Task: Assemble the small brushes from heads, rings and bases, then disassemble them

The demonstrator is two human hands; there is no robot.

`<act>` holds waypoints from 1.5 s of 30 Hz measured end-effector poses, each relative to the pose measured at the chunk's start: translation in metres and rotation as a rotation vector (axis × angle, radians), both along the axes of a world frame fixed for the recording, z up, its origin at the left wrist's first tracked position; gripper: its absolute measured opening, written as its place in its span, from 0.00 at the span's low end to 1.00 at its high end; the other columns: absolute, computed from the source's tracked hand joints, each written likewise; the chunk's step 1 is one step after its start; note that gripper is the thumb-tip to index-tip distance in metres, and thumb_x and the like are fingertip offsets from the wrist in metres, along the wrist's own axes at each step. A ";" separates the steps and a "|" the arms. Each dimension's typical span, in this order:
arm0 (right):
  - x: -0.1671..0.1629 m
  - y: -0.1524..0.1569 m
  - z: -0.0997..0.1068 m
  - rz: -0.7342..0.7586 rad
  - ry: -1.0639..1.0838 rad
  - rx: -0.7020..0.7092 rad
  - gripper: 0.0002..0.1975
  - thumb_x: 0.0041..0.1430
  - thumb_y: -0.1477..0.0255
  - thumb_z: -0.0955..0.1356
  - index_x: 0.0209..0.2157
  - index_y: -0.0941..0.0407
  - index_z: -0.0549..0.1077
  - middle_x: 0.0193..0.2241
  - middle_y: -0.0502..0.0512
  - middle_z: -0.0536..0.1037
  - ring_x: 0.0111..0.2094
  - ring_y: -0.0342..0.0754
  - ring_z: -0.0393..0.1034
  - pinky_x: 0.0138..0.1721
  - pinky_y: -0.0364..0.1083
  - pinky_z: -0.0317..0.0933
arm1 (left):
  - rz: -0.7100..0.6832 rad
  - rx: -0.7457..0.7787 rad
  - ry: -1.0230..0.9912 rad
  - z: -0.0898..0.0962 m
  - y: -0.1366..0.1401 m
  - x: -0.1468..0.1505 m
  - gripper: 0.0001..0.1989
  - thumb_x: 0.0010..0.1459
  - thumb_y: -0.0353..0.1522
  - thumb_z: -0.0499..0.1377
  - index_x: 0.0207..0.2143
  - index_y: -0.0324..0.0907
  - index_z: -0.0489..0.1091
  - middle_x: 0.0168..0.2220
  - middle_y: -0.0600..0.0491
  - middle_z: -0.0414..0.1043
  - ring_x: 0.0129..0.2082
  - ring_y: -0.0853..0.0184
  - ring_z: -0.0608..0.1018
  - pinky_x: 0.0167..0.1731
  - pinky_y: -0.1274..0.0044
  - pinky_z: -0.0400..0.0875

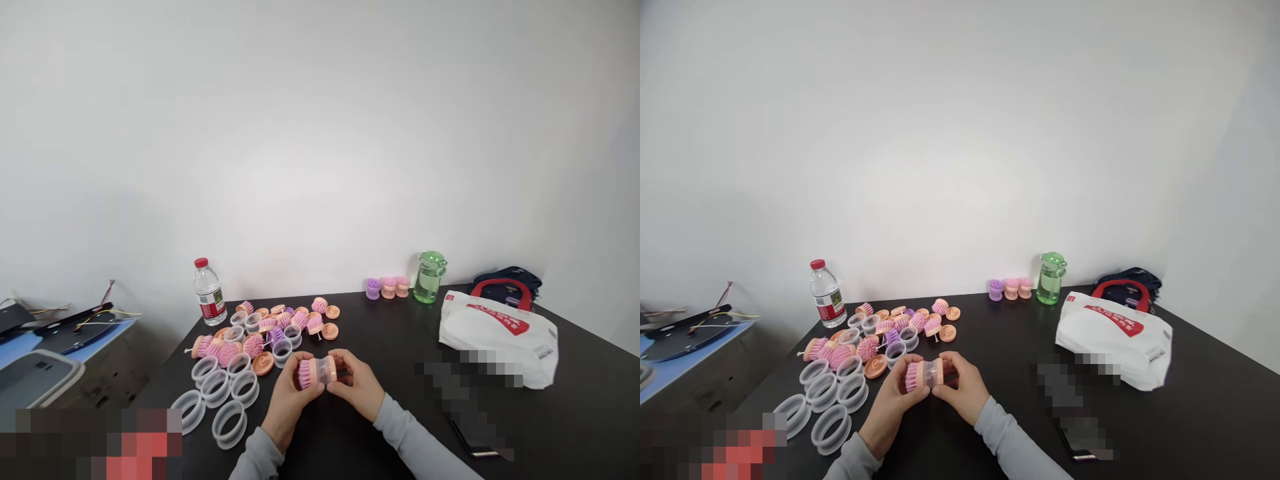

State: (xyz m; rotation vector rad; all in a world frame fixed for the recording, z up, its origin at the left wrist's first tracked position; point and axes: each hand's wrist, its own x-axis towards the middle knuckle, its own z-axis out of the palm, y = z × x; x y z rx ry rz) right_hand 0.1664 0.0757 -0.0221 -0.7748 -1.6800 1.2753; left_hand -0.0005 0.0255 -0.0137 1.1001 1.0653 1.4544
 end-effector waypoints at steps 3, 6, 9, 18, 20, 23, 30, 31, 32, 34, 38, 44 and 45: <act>-0.003 0.000 -0.004 -0.004 -0.022 -0.017 0.21 0.47 0.74 0.71 0.45 0.54 0.69 0.37 0.54 0.77 0.38 0.52 0.74 0.35 0.49 0.72 | 0.012 -0.003 0.043 -0.004 0.005 -0.003 0.27 0.35 0.33 0.74 0.39 0.44 0.69 0.33 0.57 0.72 0.31 0.67 0.73 0.32 0.77 0.67; -0.004 0.000 -0.004 -0.012 -0.029 -0.020 0.17 0.49 0.72 0.69 0.44 0.55 0.69 0.34 0.53 0.76 0.36 0.51 0.74 0.32 0.49 0.72 | 0.014 -0.007 0.072 -0.007 0.007 -0.004 0.27 0.34 0.33 0.74 0.40 0.44 0.70 0.34 0.55 0.73 0.32 0.65 0.74 0.33 0.76 0.68; -0.003 -0.001 0.000 -0.034 -0.030 0.005 0.17 0.47 0.74 0.70 0.42 0.55 0.70 0.35 0.53 0.76 0.38 0.52 0.73 0.35 0.49 0.71 | 0.020 -0.010 0.065 -0.006 0.006 -0.003 0.27 0.37 0.36 0.73 0.41 0.44 0.69 0.34 0.54 0.73 0.34 0.64 0.74 0.35 0.75 0.69; -0.001 -0.004 0.012 -0.092 -0.043 0.105 0.20 0.41 0.81 0.69 0.39 0.53 0.68 0.40 0.52 0.73 0.44 0.51 0.71 0.39 0.46 0.70 | -0.029 -0.020 0.055 -0.006 0.006 -0.002 0.22 0.43 0.38 0.71 0.40 0.42 0.70 0.35 0.54 0.75 0.36 0.63 0.75 0.39 0.74 0.69; -0.001 -0.004 0.011 -0.099 -0.091 0.122 0.20 0.41 0.80 0.69 0.40 0.53 0.68 0.39 0.51 0.73 0.43 0.51 0.71 0.38 0.46 0.70 | -0.008 -0.015 0.078 -0.009 0.008 -0.003 0.23 0.42 0.39 0.71 0.41 0.42 0.70 0.35 0.53 0.75 0.36 0.63 0.75 0.38 0.74 0.70; -0.001 -0.003 0.010 -0.112 -0.197 0.157 0.23 0.40 0.80 0.71 0.41 0.53 0.70 0.39 0.51 0.75 0.42 0.52 0.71 0.42 0.49 0.67 | 0.047 0.005 0.148 -0.013 0.011 -0.005 0.26 0.39 0.39 0.72 0.41 0.43 0.69 0.37 0.52 0.75 0.38 0.60 0.77 0.40 0.72 0.71; 0.000 -0.003 0.007 -0.102 -0.402 0.215 0.21 0.42 0.76 0.74 0.42 0.54 0.74 0.42 0.53 0.77 0.44 0.56 0.69 0.48 0.52 0.60 | 0.081 0.085 0.260 -0.011 0.011 -0.005 0.27 0.38 0.33 0.71 0.43 0.44 0.67 0.41 0.50 0.75 0.42 0.56 0.77 0.42 0.69 0.72; 0.000 -0.003 0.007 -0.098 -0.419 0.218 0.21 0.42 0.77 0.74 0.42 0.54 0.74 0.42 0.53 0.77 0.44 0.56 0.69 0.47 0.52 0.61 | 0.075 0.100 0.264 -0.009 0.010 -0.005 0.27 0.39 0.33 0.70 0.43 0.44 0.67 0.41 0.50 0.74 0.43 0.56 0.77 0.42 0.69 0.72; 0.000 -0.004 0.007 -0.094 -0.433 0.220 0.21 0.42 0.77 0.74 0.42 0.54 0.74 0.42 0.53 0.77 0.44 0.56 0.69 0.47 0.52 0.61 | 0.068 0.112 0.269 -0.008 0.009 -0.004 0.26 0.40 0.32 0.70 0.43 0.44 0.67 0.41 0.49 0.74 0.43 0.55 0.77 0.43 0.68 0.72; 0.000 -0.004 0.007 -0.091 -0.456 0.224 0.21 0.42 0.78 0.74 0.42 0.54 0.74 0.42 0.53 0.78 0.45 0.56 0.69 0.47 0.51 0.61 | 0.056 0.121 0.284 -0.004 0.006 -0.003 0.24 0.41 0.32 0.69 0.43 0.44 0.68 0.42 0.49 0.74 0.43 0.55 0.77 0.43 0.68 0.72; -0.001 -0.004 0.007 -0.097 -0.489 0.232 0.19 0.44 0.76 0.74 0.41 0.53 0.74 0.40 0.53 0.78 0.43 0.55 0.69 0.45 0.50 0.61 | 0.050 0.103 0.292 0.000 0.004 0.000 0.24 0.41 0.32 0.69 0.42 0.43 0.69 0.42 0.48 0.74 0.43 0.55 0.77 0.43 0.67 0.73; -0.002 -0.005 0.005 -0.084 -0.510 0.256 0.19 0.45 0.71 0.75 0.42 0.54 0.74 0.39 0.54 0.77 0.43 0.56 0.68 0.43 0.49 0.61 | 0.006 0.081 0.263 -0.002 0.005 0.001 0.26 0.39 0.29 0.69 0.43 0.43 0.69 0.43 0.47 0.75 0.44 0.53 0.78 0.45 0.65 0.72; -0.003 -0.005 0.005 -0.083 -0.511 0.261 0.19 0.45 0.72 0.75 0.42 0.54 0.74 0.40 0.54 0.77 0.44 0.56 0.68 0.44 0.50 0.61 | 0.001 0.073 0.270 -0.002 0.005 0.001 0.27 0.38 0.29 0.70 0.43 0.43 0.68 0.43 0.47 0.76 0.44 0.53 0.78 0.45 0.65 0.72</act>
